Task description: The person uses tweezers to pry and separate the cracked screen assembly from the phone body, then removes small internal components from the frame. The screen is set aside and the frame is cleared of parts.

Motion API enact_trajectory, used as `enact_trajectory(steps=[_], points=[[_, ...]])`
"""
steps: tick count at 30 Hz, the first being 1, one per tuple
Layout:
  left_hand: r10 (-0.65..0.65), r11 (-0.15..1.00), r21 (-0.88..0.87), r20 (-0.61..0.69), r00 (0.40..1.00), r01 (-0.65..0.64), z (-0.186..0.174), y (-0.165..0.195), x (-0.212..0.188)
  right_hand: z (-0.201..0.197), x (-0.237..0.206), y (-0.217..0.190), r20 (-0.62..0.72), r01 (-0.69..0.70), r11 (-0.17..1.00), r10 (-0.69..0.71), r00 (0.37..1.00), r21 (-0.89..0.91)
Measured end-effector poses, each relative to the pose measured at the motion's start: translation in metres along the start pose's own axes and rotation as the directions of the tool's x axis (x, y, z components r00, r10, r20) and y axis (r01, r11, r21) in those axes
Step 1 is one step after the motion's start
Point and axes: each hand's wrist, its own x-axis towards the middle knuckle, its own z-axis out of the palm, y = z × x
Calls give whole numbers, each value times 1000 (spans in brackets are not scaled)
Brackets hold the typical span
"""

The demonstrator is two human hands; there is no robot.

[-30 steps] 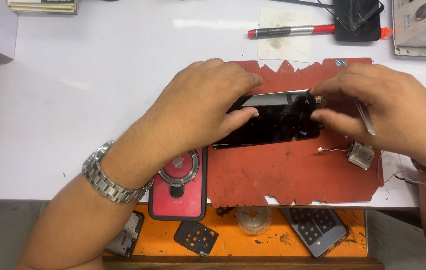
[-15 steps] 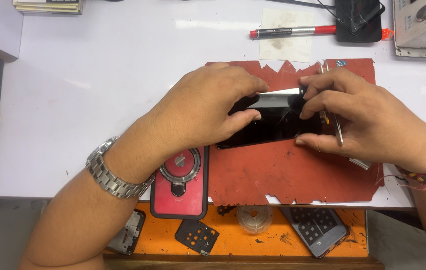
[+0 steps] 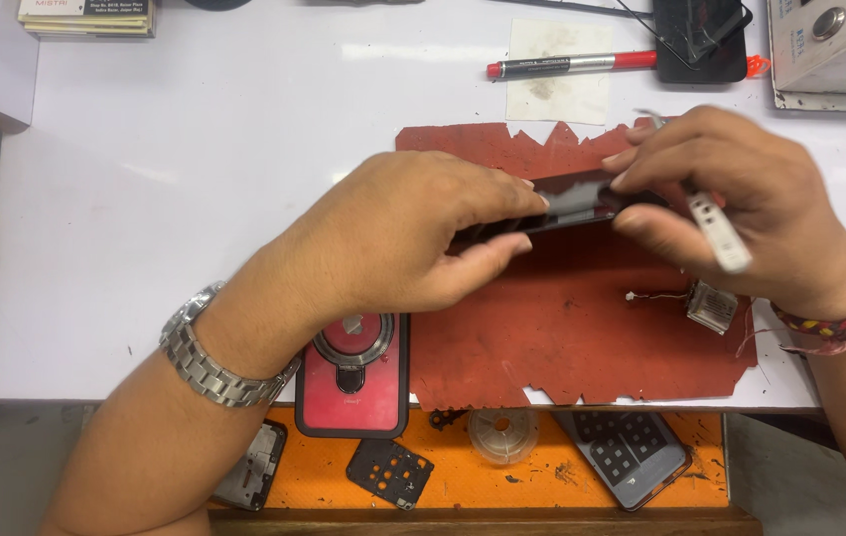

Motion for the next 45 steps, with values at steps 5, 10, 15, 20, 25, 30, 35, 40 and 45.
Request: enact_trajectory(steps=[5,10,15,20,25,30,35,40,45], points=[[-55,998,-35,-37,998,53,-3,2,2,-2,-2,1,-172,45,972,-5,985,229],[-32,999,-32,-62,998,30,-4,1,2,3,-10,5,-262,73,907,42,964,414],[-32,999,-32,-58,998,30,-3,-1,2,-3,-19,1,-250,97,868,32,968,487],[-52,998,-41,-45,998,50,-4,-1,3,-6,-24,-5,-188,41,941,24,982,337],[-59,998,-26,-46,997,57,-5,-1,3,-12,-21,-3,-98,12,967,13,995,255],[-62,998,-33,-49,997,60,-5,0,2,-13,-18,-7,-106,133,976,-115,988,174],[-59,998,-40,-23,998,58,-5,-1,2,-17,-12,-8,-40,145,981,-141,989,128],[26,999,-24,-39,999,-27,-5,-2,2,-14,-16,-9,-59,114,968,-103,993,226],[-48,998,-41,55,997,50,-5,-3,-1,-17,-18,-4,-18,136,957,-136,991,257]])
